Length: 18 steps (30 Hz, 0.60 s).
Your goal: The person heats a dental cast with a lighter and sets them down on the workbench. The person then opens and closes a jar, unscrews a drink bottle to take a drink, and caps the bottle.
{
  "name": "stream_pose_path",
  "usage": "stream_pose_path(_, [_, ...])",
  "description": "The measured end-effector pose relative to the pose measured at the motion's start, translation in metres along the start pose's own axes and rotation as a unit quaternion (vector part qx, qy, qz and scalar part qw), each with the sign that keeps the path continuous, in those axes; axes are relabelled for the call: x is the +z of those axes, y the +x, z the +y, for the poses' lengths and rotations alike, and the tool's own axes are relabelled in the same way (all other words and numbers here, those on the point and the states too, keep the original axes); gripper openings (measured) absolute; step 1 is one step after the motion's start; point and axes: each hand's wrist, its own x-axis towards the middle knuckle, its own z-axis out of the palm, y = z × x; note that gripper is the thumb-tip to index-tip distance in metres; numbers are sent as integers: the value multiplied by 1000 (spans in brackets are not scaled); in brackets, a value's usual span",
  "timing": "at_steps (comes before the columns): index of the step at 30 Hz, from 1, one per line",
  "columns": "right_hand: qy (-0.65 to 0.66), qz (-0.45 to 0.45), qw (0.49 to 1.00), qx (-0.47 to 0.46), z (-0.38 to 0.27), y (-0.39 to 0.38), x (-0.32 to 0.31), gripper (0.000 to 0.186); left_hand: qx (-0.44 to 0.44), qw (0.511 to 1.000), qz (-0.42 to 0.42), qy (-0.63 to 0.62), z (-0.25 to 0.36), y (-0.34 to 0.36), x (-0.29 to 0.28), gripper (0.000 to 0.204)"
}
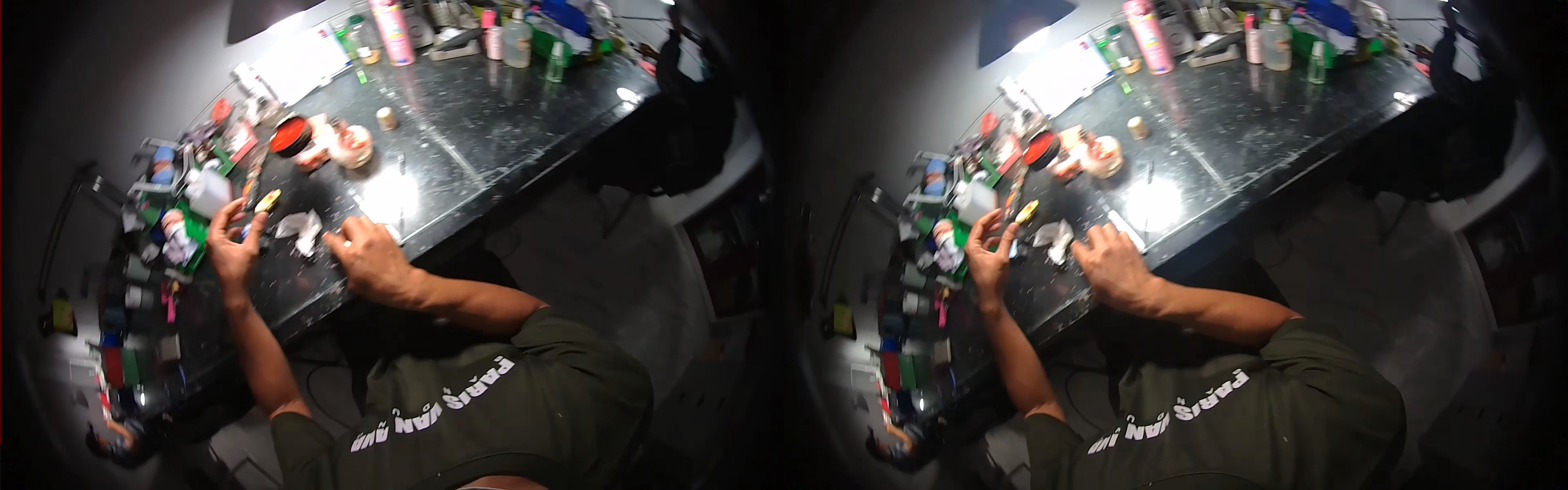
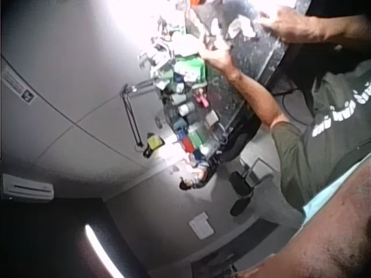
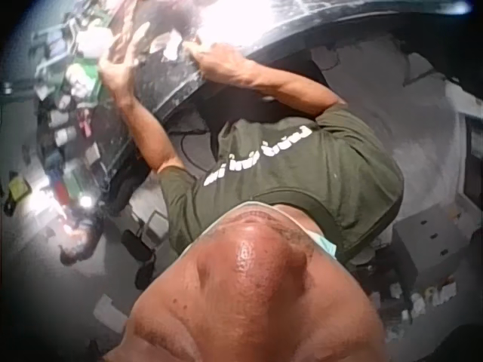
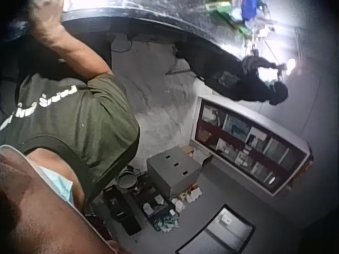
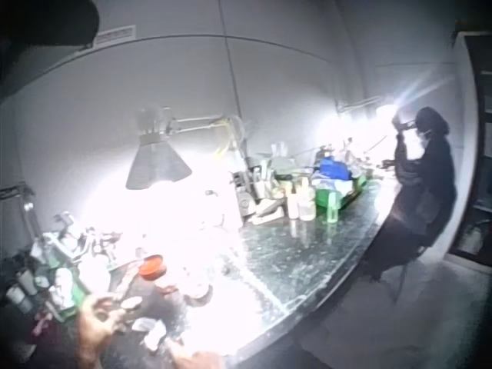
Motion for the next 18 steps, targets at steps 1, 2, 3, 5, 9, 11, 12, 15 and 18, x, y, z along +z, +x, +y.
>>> stream_pose_path(1, [-12, 2, 1000, -1, 0, 2, 1, 49, -1, 997, -33, -72, 17, -16, -11, 49])
stream_pose_path(2, [-21, 13, 1000, 8, 6, 2, -1, 47, 41, 978, -116, -167, 41, -31, -15, 52])
stream_pose_path(3, [-10, 24, 1000, 9, 12, 1, -2, 47, 80, 943, -194, -258, 68, -53, -21, 56])
stream_pose_path(5, [1, 62, 998, -16, 20, 2, -13, 44, 182, 847, -324, -379, 108, -94, -21, 69])
stream_pose_path(9, [135, 109, 980, -99, 8, -2, -48, 38, 174, 757, -457, -433, 125, -161, -6, 75])
stream_pose_path(11, [187, 100, 971, -108, 1, -9, -66, 33, 201, 848, -365, -327, 139, -193, 12, 50])
stream_pose_path(12, [244, 77, 961, -103, -3, -15, -72, 29, 199, 849, -351, -340, 139, -200, 19, 40])
stream_pose_path(15, [349, -5, 932, -98, -17, -36, -102, 22, 202, 870, -276, -355, 133, -214, 30, 27])
stream_pose_path(18, [503, -150, 827, -202, -36, -55, -112, 24, 264, 881, -242, -309, 140, -207, 37, 35])
